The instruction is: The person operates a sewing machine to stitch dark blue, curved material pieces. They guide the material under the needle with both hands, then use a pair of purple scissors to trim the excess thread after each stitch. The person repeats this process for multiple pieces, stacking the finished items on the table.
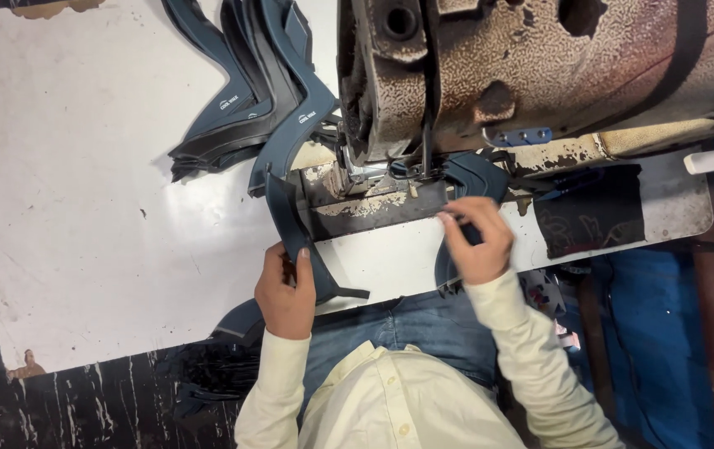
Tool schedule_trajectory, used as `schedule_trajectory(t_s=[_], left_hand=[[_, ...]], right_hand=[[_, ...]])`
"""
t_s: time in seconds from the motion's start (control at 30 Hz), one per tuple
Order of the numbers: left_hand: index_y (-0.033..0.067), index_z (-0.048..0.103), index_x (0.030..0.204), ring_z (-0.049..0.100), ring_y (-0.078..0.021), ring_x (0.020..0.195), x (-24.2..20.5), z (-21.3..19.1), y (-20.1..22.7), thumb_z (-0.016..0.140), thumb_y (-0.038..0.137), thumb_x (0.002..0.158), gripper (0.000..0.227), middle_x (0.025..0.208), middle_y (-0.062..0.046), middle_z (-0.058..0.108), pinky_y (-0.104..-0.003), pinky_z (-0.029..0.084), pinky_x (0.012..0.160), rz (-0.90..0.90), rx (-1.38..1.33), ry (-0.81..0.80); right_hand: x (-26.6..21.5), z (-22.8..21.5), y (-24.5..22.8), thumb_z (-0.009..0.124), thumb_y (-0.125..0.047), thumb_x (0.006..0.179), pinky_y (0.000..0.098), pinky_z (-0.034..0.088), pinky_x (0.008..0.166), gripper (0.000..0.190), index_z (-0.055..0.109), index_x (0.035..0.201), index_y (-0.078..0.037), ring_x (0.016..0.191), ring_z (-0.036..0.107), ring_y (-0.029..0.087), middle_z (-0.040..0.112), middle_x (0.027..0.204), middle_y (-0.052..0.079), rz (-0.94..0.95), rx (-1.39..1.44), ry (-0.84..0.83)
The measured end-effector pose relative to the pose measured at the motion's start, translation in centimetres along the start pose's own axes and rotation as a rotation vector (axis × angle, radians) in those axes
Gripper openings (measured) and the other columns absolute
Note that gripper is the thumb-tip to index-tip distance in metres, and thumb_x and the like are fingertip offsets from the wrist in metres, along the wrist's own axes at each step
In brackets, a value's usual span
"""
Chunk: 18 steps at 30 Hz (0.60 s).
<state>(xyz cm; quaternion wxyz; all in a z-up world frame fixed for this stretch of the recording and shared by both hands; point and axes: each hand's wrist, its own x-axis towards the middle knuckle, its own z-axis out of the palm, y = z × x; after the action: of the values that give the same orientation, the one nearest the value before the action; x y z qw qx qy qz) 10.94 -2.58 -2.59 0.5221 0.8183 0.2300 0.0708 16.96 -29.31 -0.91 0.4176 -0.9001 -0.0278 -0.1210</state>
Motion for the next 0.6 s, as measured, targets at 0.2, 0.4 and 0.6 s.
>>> schedule_trajectory(t_s=[0.2,0.4,0.6], left_hand=[[0.0037,0.049,0.14,0.055,-0.0069,0.068,-2.4,-1.1,3.1,0.065,0.006,0.096,0.047,0.086,-0.004,0.066,-0.022,0.046,0.062,-0.036,-0.211,-0.036],[0.0051,0.05,0.153,0.049,-0.0052,0.072,-1.2,-1.2,3.5,0.063,0.002,0.099,0.055,0.1,-0.006,0.063,-0.019,0.042,0.064,-0.043,-0.305,-0.003],[0.0011,0.054,0.146,0.058,-0.0097,0.109,4.1,1.8,9.1,0.059,0.003,0.105,0.041,0.134,-0.009,0.064,-0.024,0.047,0.094,0.181,-0.551,-0.064]], right_hand=[[0.2,4.3,-7.9,0.067,-0.018,0.098,0.0339,0.047,0.107,0.053,0.051,0.146,-0.003,0.13,0.058,0.02,0.059,0.144,0.011,0.084,0.728,-0.532],[1.0,4.1,-7.9,0.059,-0.018,0.108,0.0363,0.048,0.107,0.036,0.058,0.137,0.004,0.121,0.066,0.022,0.067,0.133,0.015,0.206,1.193,-0.682],[4.1,0.3,-8.5,0.061,-0.01,0.107,0.0355,0.055,0.086,0.019,0.071,0.117,0.003,0.094,0.069,0.021,0.075,0.11,0.012,0.197,0.978,-0.479]])
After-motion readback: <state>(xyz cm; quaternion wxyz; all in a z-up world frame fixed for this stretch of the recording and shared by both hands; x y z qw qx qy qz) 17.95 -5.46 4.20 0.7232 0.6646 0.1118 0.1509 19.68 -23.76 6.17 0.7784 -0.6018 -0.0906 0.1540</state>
